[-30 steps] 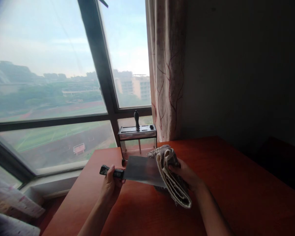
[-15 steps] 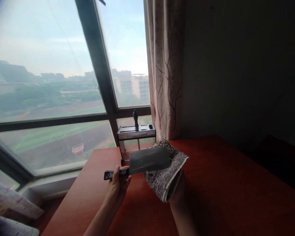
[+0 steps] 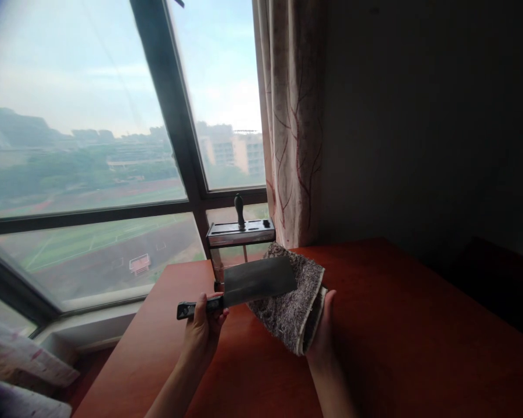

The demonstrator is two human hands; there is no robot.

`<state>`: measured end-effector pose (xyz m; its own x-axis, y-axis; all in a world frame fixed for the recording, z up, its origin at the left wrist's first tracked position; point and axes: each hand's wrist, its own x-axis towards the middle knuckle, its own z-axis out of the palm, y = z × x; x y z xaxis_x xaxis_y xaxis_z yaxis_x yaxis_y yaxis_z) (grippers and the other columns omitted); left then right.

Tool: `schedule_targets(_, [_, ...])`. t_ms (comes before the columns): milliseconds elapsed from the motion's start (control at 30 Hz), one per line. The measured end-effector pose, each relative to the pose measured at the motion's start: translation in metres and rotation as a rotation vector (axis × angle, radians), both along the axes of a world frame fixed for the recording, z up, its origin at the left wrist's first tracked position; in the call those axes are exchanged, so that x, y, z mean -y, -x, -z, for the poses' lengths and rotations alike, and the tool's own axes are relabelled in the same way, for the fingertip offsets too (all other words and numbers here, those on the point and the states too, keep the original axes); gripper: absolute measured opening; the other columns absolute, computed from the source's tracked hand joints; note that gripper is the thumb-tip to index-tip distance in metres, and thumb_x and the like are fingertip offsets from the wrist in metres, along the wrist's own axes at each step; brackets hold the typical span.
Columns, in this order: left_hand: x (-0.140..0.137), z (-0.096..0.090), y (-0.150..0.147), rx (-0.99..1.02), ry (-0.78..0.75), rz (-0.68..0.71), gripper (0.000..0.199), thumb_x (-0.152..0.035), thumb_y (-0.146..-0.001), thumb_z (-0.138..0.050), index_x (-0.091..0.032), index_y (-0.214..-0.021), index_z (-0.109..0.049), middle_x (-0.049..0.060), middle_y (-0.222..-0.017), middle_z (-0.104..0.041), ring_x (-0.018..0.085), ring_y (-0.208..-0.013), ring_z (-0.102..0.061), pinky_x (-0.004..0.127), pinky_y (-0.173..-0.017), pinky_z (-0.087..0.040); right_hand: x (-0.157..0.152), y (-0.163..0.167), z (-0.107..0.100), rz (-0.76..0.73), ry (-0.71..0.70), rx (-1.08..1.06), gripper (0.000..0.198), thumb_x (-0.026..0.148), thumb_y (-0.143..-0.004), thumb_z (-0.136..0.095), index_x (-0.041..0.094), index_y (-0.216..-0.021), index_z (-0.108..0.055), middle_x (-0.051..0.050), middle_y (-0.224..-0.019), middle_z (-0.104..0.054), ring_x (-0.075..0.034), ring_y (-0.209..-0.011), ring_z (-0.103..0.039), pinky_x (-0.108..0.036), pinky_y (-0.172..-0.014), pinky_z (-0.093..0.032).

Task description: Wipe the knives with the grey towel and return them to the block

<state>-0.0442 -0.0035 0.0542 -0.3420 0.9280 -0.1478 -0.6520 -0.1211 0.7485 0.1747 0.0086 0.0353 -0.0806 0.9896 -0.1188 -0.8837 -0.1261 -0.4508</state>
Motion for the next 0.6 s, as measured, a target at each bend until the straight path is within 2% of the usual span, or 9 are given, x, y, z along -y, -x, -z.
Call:
schedule_targets(100, [0.001, -0.001, 0.0, -0.021, -0.007, -0.007, 0.033, -0.041, -0.063, -0.081, -0.013, -0.077, -0.07, 0.002, -0.063, -0.068, 0.013, -0.05, -0.062, 0.021, -0.047, -0.049, 0.003, -0.004, 0.002, -0.011, 0.015, 0.005, 0.075, 0.082, -0.07, -0.049, 0.028, -0.12, -0.064, -0.008, -0.121, -0.07, -0.032, -0.123, -0.056, -0.053, -0.103, -0.043])
schedule_targets(200, [0.001, 0.0, 0.001, -0.047, -0.008, 0.001, 0.033, -0.041, -0.064, -0.08, -0.013, -0.078, -0.07, 0.002, -0.064, -0.067, 0.012, -0.05, -0.06, 0.022, -0.047, -0.047, 0.005, -0.004, 0.002, -0.044, 0.054, 0.049, 0.049, 0.057, -0.075, -0.068, 0.026, -0.113, -0.068, -0.006, -0.111, -0.074, -0.03, -0.11, -0.065, -0.048, -0.098, -0.049])
schedule_targets(300, [0.002, 0.001, 0.001, -0.105, -0.023, 0.008, 0.033, -0.043, -0.068, -0.076, -0.013, -0.079, -0.07, -0.002, -0.056, -0.06, 0.008, -0.045, -0.051, 0.02, -0.045, -0.04, 0.005, -0.002, 0.003, -0.024, 0.091, 0.082, 0.032, 0.037, -0.076, -0.069, 0.025, -0.106, -0.07, -0.003, -0.099, -0.077, -0.027, -0.098, -0.07, -0.045, -0.093, -0.054])
schedule_targets(433, [0.004, 0.003, -0.004, -0.188, 0.004, 0.07, 0.037, -0.05, -0.072, -0.071, -0.013, -0.079, -0.069, -0.003, -0.049, -0.055, 0.007, -0.041, -0.043, 0.018, -0.041, -0.032, 0.0, -0.002, 0.01, 0.024, 0.057, 0.025, 0.027, 0.039, -0.077, -0.06, 0.024, -0.097, -0.072, -0.003, -0.092, -0.078, -0.028, -0.094, -0.071, -0.047, -0.09, -0.055])
schedule_targets(533, [0.005, 0.003, -0.01, -0.252, 0.057, 0.122, 0.043, -0.056, -0.07, -0.07, -0.014, -0.063, -0.06, -0.001, -0.043, -0.053, 0.006, -0.036, -0.038, 0.018, -0.036, -0.023, -0.002, -0.008, 0.015, 0.076, 0.009, -0.003, 0.027, 0.039, -0.076, -0.059, 0.027, -0.097, -0.072, -0.002, -0.098, -0.077, -0.028, -0.094, -0.071, -0.049, -0.091, -0.054])
schedule_targets(600, [0.007, 0.003, -0.013, -0.223, 0.07, 0.143, 0.045, -0.056, -0.069, -0.072, -0.016, -0.059, -0.054, -0.001, -0.04, -0.052, 0.006, -0.033, -0.037, 0.017, -0.034, -0.021, -0.002, -0.01, 0.016, 0.104, 0.0, -0.025, 0.03, 0.04, -0.075, -0.059, 0.028, -0.1, -0.072, -0.001, -0.101, -0.077, -0.028, -0.094, -0.071, -0.049, -0.093, -0.052])
